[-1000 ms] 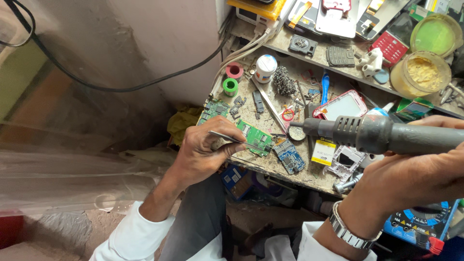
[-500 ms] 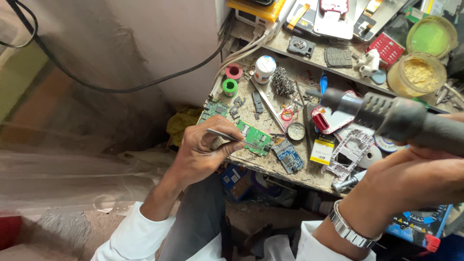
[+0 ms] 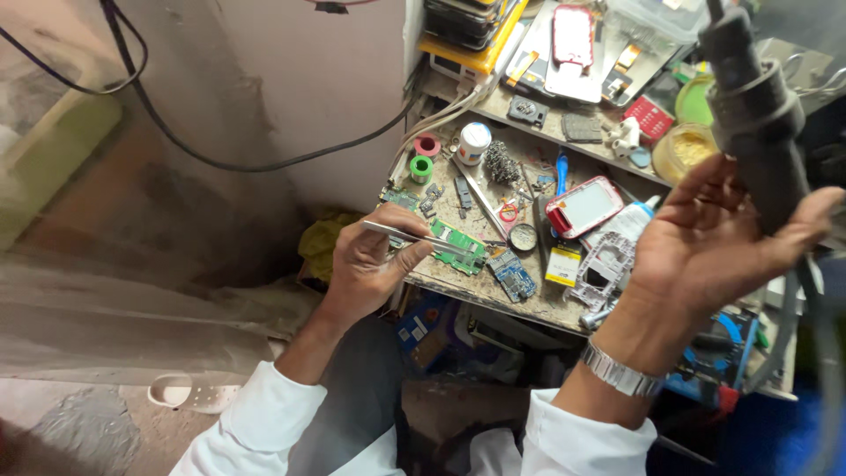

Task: The person uses a hot air rework station and tweezers to heat and remove components from a small green circuit board. They also use a multimeter to test continuity on the board.

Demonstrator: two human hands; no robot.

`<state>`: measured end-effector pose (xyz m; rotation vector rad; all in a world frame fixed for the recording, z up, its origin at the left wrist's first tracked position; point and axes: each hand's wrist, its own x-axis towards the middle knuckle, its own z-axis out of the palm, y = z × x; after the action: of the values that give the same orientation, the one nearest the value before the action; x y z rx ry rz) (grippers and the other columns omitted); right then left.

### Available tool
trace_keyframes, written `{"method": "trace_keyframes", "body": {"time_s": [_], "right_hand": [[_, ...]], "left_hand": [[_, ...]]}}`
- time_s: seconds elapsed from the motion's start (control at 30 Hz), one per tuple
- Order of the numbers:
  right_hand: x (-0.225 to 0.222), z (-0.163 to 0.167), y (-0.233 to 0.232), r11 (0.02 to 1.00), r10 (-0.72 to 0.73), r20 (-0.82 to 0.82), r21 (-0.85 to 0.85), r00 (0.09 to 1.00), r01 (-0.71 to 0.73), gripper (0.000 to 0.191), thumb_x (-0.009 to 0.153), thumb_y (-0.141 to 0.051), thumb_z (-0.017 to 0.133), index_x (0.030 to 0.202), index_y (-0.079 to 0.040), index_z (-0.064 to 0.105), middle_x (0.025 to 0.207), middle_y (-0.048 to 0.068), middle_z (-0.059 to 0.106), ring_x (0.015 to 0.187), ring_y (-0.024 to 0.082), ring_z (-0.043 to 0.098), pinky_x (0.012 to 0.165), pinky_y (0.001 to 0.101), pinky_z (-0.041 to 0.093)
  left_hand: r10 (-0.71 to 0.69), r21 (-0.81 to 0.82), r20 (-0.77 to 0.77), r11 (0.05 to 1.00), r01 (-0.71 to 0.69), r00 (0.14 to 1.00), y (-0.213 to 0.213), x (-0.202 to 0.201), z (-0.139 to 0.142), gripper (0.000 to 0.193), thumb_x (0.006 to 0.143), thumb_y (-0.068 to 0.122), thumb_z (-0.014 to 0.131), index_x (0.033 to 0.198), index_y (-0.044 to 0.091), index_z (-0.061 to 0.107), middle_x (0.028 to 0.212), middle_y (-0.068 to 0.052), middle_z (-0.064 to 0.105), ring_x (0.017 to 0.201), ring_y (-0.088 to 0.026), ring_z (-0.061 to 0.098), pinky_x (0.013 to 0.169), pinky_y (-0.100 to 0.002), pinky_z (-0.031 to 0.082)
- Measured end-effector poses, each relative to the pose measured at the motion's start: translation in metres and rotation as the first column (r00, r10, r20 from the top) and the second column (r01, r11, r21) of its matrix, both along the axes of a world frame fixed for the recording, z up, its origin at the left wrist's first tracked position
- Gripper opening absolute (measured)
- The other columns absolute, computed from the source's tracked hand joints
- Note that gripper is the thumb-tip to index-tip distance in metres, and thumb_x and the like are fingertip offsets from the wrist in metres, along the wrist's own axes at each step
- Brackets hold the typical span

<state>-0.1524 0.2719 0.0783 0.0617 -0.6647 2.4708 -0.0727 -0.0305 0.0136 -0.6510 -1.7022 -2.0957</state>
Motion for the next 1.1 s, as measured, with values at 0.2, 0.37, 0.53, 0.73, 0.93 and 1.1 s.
{"method": "trace_keyframes", "body": {"time_s": [0.2, 0.37, 0.53, 0.73, 0.93, 1.1], "right_hand": [[-0.015, 0.017, 0.007, 0.926, 0.173, -0.071, -0.328, 0.982, -0.186, 0.040, 0.089, -0.027, 0.070, 0.109, 0.008, 0.061, 0.103, 0.022, 0.067, 0.090, 0.033, 0.072, 0.088, 0.0392, 0.067], [-0.042, 0.005, 0.036, 0.843, 0.317, -0.217, -0.381, 0.923, -0.380, 0.043, 0.083, -0.010, 0.074, 0.118, 0.011, 0.060, 0.116, 0.025, 0.067, 0.106, 0.039, 0.072, 0.098, 0.0416, 0.065], [-0.067, 0.001, 0.059, 0.809, 0.314, -0.235, -0.441, 0.920, -0.388, 0.049, 0.082, -0.002, 0.075, 0.124, 0.016, 0.059, 0.125, 0.029, 0.065, 0.114, 0.041, 0.070, 0.091, 0.0387, 0.061], [-0.081, 0.015, 0.056, 0.830, 0.234, -0.168, -0.478, 0.958, -0.287, 0.045, 0.081, 0.000, 0.078, 0.119, 0.014, 0.060, 0.119, 0.026, 0.066, 0.111, 0.039, 0.070, 0.083, 0.0343, 0.061], [-0.091, 0.027, 0.051, 0.806, 0.276, -0.147, -0.503, 0.950, -0.312, 0.046, 0.081, -0.005, 0.082, 0.119, 0.013, 0.061, 0.115, 0.025, 0.069, 0.100, 0.029, 0.074, 0.074, 0.0268, 0.062], [-0.095, 0.029, 0.053, 0.772, 0.358, -0.144, -0.510, 0.923, -0.379, 0.053, 0.080, -0.014, 0.086, 0.119, 0.010, 0.058, 0.111, 0.026, 0.072, 0.086, 0.019, 0.073, 0.070, 0.0233, 0.060]], "left_hand": [[0.119, 0.042, -0.064, 0.992, -0.117, 0.991, -0.007, 0.035, 0.017, 0.018, 0.096, -0.009, 0.072, 0.112, -0.001, 0.067, 0.108, -0.008, 0.067, 0.103, -0.016, 0.064, 0.094, -0.030, 0.054], [0.224, 0.049, 0.092, 0.972, -0.229, 0.970, -0.023, 0.092, 0.011, 0.017, 0.092, -0.011, 0.071, 0.105, -0.002, 0.065, 0.106, -0.009, 0.066, 0.099, -0.017, 0.062, 0.087, -0.027, 0.050], [0.369, -0.038, 0.149, 0.929, -0.367, 0.918, -0.038, 0.142, -0.024, 0.019, 0.084, -0.012, 0.073, 0.101, -0.003, 0.067, 0.099, -0.011, 0.070, 0.095, -0.019, 0.066, 0.085, -0.029, 0.053], [0.230, 0.039, 0.269, 0.968, -0.249, 0.935, -0.049, 0.173, -0.077, 0.021, 0.081, -0.013, 0.073, 0.101, -0.007, 0.073, 0.094, -0.019, 0.074, 0.093, -0.025, 0.073, 0.080, -0.037, 0.062], [0.187, 0.046, 0.240, 0.978, -0.204, 0.952, -0.049, 0.181, -0.082, 0.023, 0.082, -0.013, 0.074, 0.104, -0.006, 0.073, 0.095, -0.022, 0.075, 0.095, -0.026, 0.074, 0.082, -0.038, 0.064], [0.204, 0.003, 0.270, 0.977, -0.212, 0.941, -0.043, 0.179, -0.075, 0.022, 0.081, -0.011, 0.074, 0.102, -0.004, 0.074, 0.094, -0.021, 0.076, 0.094, -0.026, 0.075, 0.083, -0.039, 0.064]]}}
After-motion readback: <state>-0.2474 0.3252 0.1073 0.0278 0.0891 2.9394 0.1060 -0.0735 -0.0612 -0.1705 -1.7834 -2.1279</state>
